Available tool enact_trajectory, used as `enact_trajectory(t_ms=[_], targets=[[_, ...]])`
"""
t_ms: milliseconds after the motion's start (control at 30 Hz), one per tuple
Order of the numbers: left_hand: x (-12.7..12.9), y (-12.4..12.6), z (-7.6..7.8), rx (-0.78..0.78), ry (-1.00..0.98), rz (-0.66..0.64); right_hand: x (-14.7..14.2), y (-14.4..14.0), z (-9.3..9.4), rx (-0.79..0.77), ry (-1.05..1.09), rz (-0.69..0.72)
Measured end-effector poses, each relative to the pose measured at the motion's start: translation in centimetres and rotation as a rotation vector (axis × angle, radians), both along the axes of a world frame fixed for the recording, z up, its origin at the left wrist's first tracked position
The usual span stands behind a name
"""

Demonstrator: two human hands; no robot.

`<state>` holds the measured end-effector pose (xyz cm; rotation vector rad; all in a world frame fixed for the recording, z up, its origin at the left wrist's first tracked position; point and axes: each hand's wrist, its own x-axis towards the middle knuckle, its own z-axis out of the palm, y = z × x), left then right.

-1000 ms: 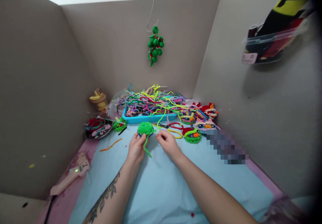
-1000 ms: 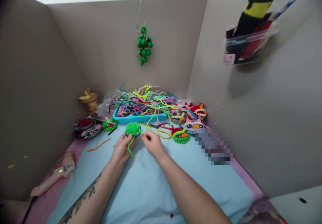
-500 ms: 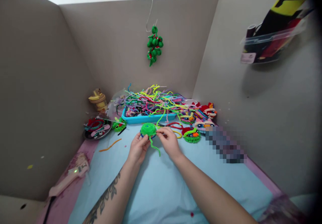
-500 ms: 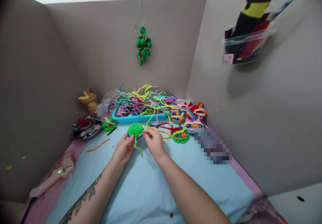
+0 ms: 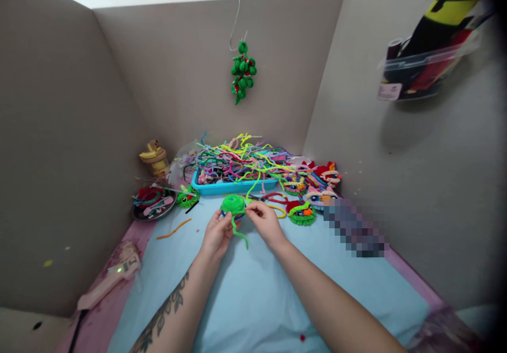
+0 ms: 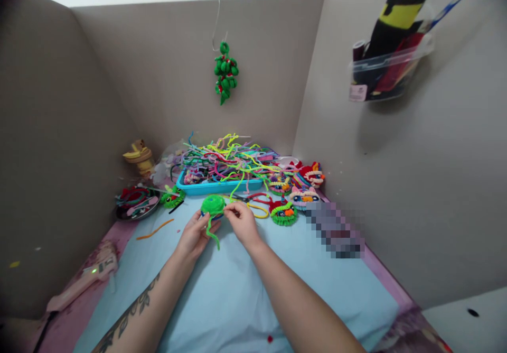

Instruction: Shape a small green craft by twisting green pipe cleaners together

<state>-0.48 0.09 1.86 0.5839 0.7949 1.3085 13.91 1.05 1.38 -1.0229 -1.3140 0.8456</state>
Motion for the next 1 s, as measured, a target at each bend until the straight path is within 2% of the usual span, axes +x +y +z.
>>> enact_trajectory(t_ms=[100,167,267,433,567,733,900,967,1000], targets=[[0.1,0.0,0.1,0.007,0.009,0.098,-0.2,-0.7,0.3,0.145,-0.178,-0.087],[0.2,0.0,0.2,0.015,0.004,0.133,-0.5,-1.3,0.4,0.247,-0.323,-0.002],[0.3,-0.1,0.1,0.02,-0.005,0.122,-1.4,-2.1,0.6,0.352,-0.53,0.148],[0.7,-0.2,-0.1,-0.024,-0.042,0.061,-2.3,-2.6,0.8,0.398,-0.692,0.134],[0.6,0.0,-0.2,-0.035,-0.068,0.032,-2.5,-2.6,0.7,0.417,-0.551,0.18],[0.2,0.4,-0.6,-0.067,-0.085,-0.001,-2.8,-3.0,1.0,0.444,-0.336,0.383],[-0.1,0.6,-0.9,-0.041,-0.067,-0.037,-2.4,-3.5,2.0,0.302,-0.24,0.56],[-0.1,0.6,-0.7,-0.015,-0.057,-0.019,-2.1,-3.3,2.0,0.243,-0.211,0.554],[-0.1,0.5,-0.6,0.003,-0.053,0.001,-2.0,-3.2,1.9,0.2,-0.18,0.506]])
